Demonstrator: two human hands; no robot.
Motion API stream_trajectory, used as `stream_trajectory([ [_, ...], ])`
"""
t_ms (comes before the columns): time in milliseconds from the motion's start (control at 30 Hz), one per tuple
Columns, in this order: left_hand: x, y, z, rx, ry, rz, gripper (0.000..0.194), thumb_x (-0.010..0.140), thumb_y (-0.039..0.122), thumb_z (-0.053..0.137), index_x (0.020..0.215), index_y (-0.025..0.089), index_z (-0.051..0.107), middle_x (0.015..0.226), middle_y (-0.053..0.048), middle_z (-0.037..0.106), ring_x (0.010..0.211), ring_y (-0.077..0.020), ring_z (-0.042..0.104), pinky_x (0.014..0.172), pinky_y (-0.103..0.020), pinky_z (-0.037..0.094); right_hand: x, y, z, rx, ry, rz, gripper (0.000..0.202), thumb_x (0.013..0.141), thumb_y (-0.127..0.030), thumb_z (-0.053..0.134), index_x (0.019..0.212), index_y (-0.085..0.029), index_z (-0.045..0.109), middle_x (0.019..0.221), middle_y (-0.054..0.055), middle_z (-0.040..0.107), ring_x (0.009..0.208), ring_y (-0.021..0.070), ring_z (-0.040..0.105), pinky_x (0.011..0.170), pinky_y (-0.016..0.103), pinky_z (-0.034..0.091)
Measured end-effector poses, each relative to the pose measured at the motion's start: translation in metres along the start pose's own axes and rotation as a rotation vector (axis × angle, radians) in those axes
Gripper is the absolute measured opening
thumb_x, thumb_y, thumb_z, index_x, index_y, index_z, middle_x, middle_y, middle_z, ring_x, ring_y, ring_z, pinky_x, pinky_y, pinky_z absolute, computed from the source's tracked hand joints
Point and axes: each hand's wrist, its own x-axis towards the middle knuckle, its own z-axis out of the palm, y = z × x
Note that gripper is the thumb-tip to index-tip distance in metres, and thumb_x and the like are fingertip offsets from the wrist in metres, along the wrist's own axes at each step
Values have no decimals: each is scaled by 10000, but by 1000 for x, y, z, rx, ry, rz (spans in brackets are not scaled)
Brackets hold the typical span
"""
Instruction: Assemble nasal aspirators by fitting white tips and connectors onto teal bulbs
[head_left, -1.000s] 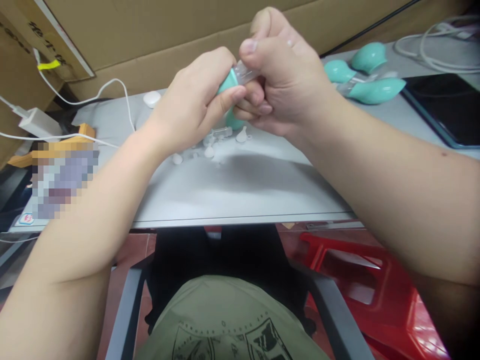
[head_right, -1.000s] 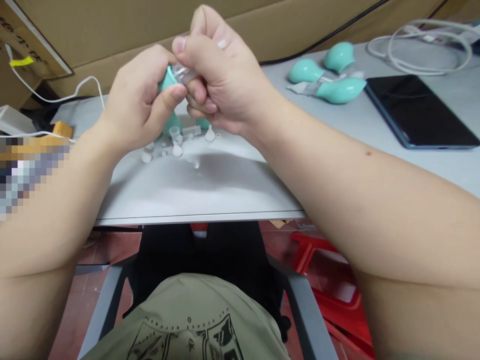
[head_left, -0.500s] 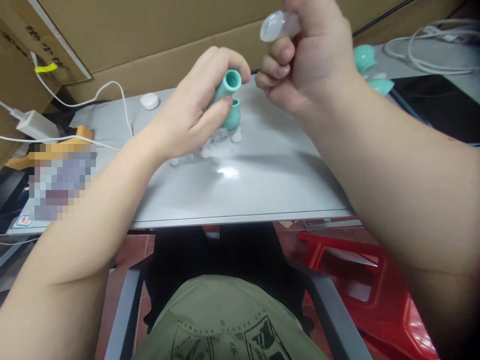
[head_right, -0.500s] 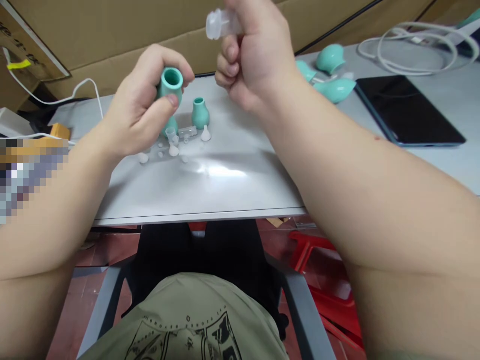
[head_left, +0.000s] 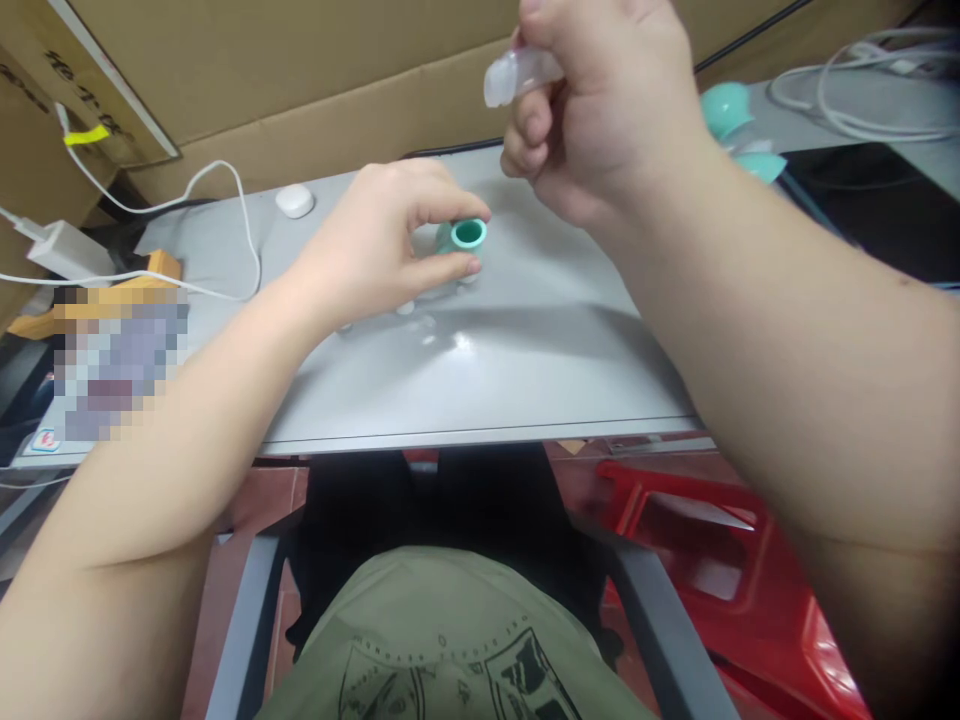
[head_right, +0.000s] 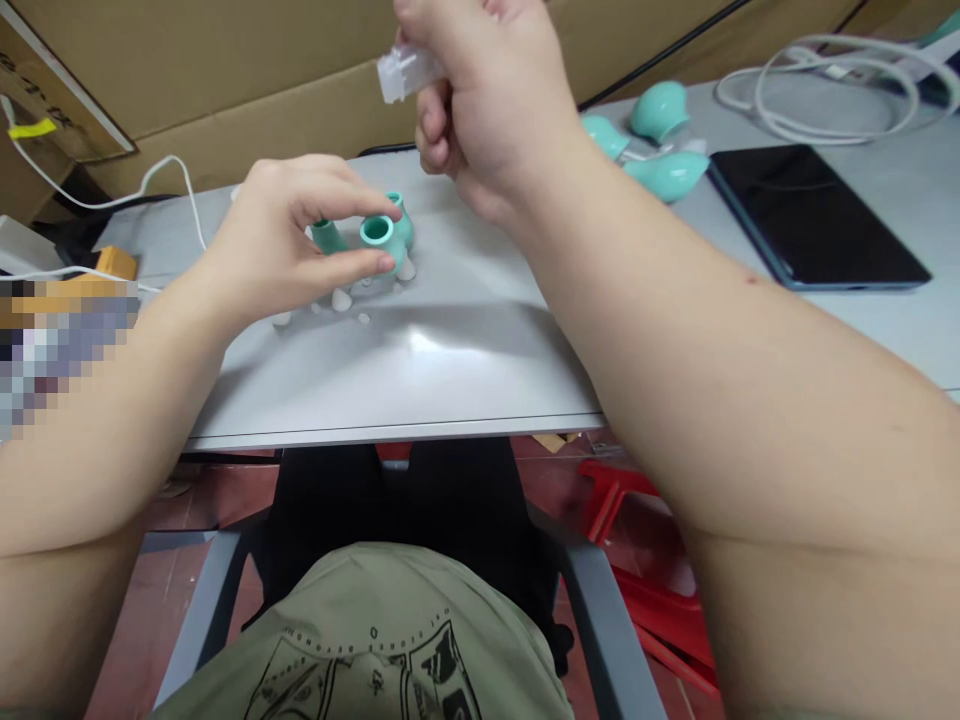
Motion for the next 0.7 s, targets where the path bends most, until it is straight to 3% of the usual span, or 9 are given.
stream_trajectory([
  [200,-1,-14,0,91,-60,28,188,949,428,803,1086,353,908,986,-67,902,914,-350,824,988,-620,667,-4,4,1,-95,-95,-48,432,1193,-76,526,787,-212,475,613,-57,410,476,98,358,443,259,242],
  [267,-2,-18,1,117,-66,63,221,915,434,812,1101,356,903,933,-61,881,897,-341,804,1045,-661,643,-6,5,1,-119,-110,-45,424,1180,-93,550,782,-215,473,641,-46,487,480,93,363,446,267,250],
  [367,-4,-20,1,131,-117,66,187,940,386,794,1081,344,910,912,-67,856,958,-352,814,1108,-701,612,-8,4,-3,-201,-157,0,357,1128,-192,634,790,-225,523,747,-7,628,530,103,414,486,294,316],
  [500,-5,-25,2,137,-120,50,184,921,370,805,1071,336,906,923,-72,858,995,-373,823,1118,-727,603,-12,1,-7,-309,-276,74,262,1044,-324,737,833,-258,596,674,-10,598,568,116,474,560,288,411],
  [600,-6,-31,3,123,-85,40,259,885,445,880,1124,347,894,934,-62,882,1022,-394,831,1140,-774,590,-15,0,-5,-256,-335,65,240,1074,-231,677,849,-223,594,635,-32,600,492,99,473,470,248,372],
  [700,-8,-32,-1,87,-80,16,330,885,520,919,1166,350,889,970,-52,912,973,-384,846,1142,-792,594,-14,0,-4,-257,-330,28,342,1160,-155,588,820,-192,595,591,-29,582,430,103,455,398,252,320],
])
